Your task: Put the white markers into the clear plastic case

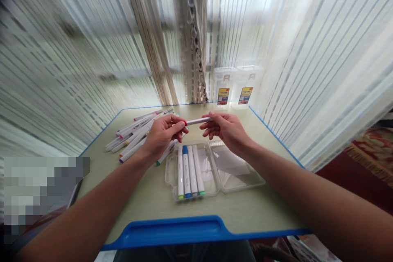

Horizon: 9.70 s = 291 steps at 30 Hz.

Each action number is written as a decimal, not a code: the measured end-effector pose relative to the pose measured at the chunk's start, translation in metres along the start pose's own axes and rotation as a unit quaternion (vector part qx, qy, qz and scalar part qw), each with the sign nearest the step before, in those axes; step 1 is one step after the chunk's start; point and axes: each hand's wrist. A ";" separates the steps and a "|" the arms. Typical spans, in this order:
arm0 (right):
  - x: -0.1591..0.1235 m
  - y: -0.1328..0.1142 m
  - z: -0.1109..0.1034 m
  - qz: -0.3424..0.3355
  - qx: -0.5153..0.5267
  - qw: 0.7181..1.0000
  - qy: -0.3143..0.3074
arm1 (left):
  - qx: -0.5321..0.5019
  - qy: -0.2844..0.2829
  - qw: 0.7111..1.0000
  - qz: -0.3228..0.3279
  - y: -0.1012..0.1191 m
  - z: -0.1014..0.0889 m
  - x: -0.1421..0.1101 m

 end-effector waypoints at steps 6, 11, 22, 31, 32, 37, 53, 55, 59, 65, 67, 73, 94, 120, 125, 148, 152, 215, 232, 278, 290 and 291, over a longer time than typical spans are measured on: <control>0.000 0.001 -0.001 -0.002 -0.002 1.000 -0.011 | 0.028 0.002 1.000 0.008 0.002 0.001 -0.001; -0.002 0.001 0.001 0.004 -0.013 1.000 -0.019 | 0.047 0.011 0.999 0.018 0.002 0.000 0.000; -0.003 0.000 0.001 0.002 -0.045 0.998 -0.047 | 0.104 -0.022 0.994 0.031 0.000 -0.002 0.000; -0.005 0.000 0.004 -0.019 -0.105 0.993 -0.055 | 0.134 -0.040 0.990 0.026 0.003 -0.001 -0.002; -0.006 0.000 0.004 -0.024 -0.118 0.991 -0.054 | 0.135 -0.044 0.990 0.028 0.003 -0.001 -0.003; -0.008 -0.001 0.005 -0.042 -0.174 0.982 -0.063 | 0.150 -0.072 0.985 0.039 0.005 0.002 -0.006; -0.006 -0.001 0.003 -0.019 -0.106 0.990 -0.096 | 0.130 -0.081 0.987 0.042 0.001 -0.003 0.000; -0.006 -0.001 0.002 -0.005 -0.059 0.991 -0.116 | 0.117 -0.069 0.990 0.038 0.000 -0.005 0.001; -0.006 -0.002 0.002 0.019 0.009 0.991 -0.135 | 0.112 -0.060 0.991 0.039 -0.004 -0.010 0.004; -0.005 -0.003 0.000 0.035 0.057 0.987 -0.149 | 0.069 -0.043 0.997 0.008 -0.003 -0.011 0.005; -0.005 -0.003 0.000 0.038 0.063 0.985 -0.157 | 0.037 -0.034 0.999 0.004 -0.001 -0.010 0.005; -0.004 -0.001 0.001 0.025 0.027 0.990 -0.139 | -0.014 -0.013 1.000 -0.010 -0.002 -0.008 0.006; -0.003 0.004 0.000 0.012 -0.110 0.987 -0.114 | -0.102 0.054 0.992 0.043 0.006 0.001 0.002; -0.010 0.002 0.009 0.032 -0.104 0.977 -0.186 | 0.034 -0.058 0.994 0.083 0.008 0.005 -0.007; -0.013 -0.002 0.009 0.010 -0.119 0.977 -0.175 | 0.017 -0.052 0.993 0.105 0.009 0.006 -0.010; -0.015 -0.005 0.008 -0.267 -0.311 0.908 -0.086 | 0.026 -0.078 0.976 0.201 0.025 0.010 -0.020; -0.015 -0.008 0.009 -0.291 -0.352 0.887 -0.074 | 0.024 -0.091 0.975 0.201 0.026 0.010 -0.022; -0.040 -0.024 0.020 0.075 0.055 0.938 -0.334 | -0.133 -0.089 0.974 -0.159 0.012 -0.001 -0.005; -0.027 -0.007 0.021 0.026 -0.044 0.991 -0.126 | 0.021 -0.026 0.999 0.023 0.009 0.005 -0.006; -0.008 -0.016 -0.007 0.044 -0.425 0.884 -0.187 | 0.432 -0.182 0.859 0.208 0.003 0.006 -0.013; -0.012 -0.023 -0.011 -0.019 -0.517 0.824 -0.232 | 0.428 -0.221 0.857 0.182 0.003 0.009 -0.017; -0.011 -0.023 -0.011 -0.029 -0.523 0.819 -0.233 | 0.427 -0.220 0.858 0.181 0.003 0.010 -0.018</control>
Point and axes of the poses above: each hand's wrist, its own x-axis towards the middle knuckle, its own z-axis out of the palm, y = z × x, and after that the axes turned 4 degrees about z, right-handed
